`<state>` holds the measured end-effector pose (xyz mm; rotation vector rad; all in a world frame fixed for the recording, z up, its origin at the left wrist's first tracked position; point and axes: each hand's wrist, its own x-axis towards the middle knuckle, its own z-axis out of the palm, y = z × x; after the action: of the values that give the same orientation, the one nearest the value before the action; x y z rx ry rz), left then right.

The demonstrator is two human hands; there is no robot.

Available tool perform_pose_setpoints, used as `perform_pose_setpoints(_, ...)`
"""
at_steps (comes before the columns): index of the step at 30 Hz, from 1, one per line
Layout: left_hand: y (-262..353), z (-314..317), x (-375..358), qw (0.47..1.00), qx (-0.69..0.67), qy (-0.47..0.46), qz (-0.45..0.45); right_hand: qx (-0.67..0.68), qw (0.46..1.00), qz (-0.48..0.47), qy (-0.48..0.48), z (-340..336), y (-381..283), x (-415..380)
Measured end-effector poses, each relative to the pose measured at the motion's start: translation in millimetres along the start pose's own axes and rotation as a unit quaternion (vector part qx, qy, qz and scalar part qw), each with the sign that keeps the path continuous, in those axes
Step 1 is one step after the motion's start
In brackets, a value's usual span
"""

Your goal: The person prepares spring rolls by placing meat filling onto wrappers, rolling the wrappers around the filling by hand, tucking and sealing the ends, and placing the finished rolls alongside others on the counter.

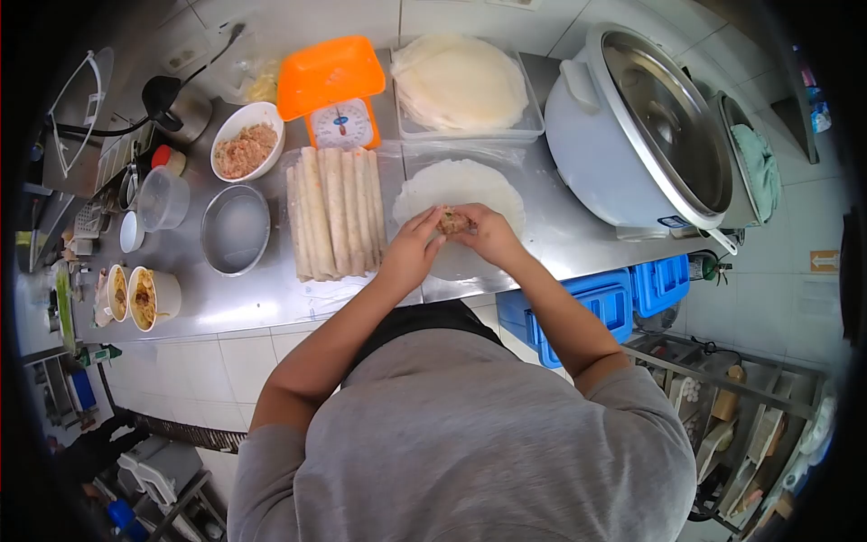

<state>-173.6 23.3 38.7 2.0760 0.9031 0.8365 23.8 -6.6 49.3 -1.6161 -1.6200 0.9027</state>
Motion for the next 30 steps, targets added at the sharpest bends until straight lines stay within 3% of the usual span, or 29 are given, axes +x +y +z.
perform_pose_setpoints(3, -22, 33, 5, 0.999, 0.024, -0.039, 0.008, -0.116, 0.981, -0.157, -0.012, -8, 38, -8)
perform_pose_setpoints(6, -15, 33, 2, 0.999, 0.024, -0.030, 0.008, -0.097, 0.976, -0.192, -0.020, -28, 56, -10)
perform_pose_setpoints(10, -4, 44, 6, 0.997, 0.068, 0.024, -0.004, -0.015, 0.984, -0.172, -0.031, -16, 32, -10)
perform_pose_setpoints(15, -34, 52, -2, 0.996, 0.084, -0.035, -0.004, -0.078, 0.982, -0.152, -0.082, -6, 51, -9)
perform_pose_setpoints(18, -12, 39, -2, 0.997, 0.069, -0.035, -0.030, 0.012, 0.985, -0.149, -0.083, -31, 36, -18)
perform_pose_setpoints(20, 14, 33, -9, 0.995, 0.066, -0.007, -0.069, -0.086, 0.981, -0.135, -0.106, -53, 33, -1)
perform_pose_setpoints(21, 17, 31, -11, 0.995, 0.089, -0.004, -0.038, -0.135, 0.976, -0.126, -0.114, -58, 27, 8)
perform_pose_setpoints(22, 20, 29, -12, 0.994, 0.112, -0.001, -0.007, -0.092, 0.985, -0.131, -0.057, -58, 13, 24)
perform_pose_setpoints(25, 35, 27, -10, 0.992, 0.122, 0.036, 0.024, -0.026, 0.976, -0.217, 0.011, -53, -65, 88)
perform_pose_setpoints(27, 47, 24, -12, 0.995, 0.091, 0.045, 0.005, -0.040, 0.953, -0.300, 0.035, -38, -114, 138)
perform_pose_setpoints(30, 62, 10, -21, 0.994, 0.100, 0.053, -0.009, -0.134, 0.928, -0.348, 0.025, 6, -140, 233)
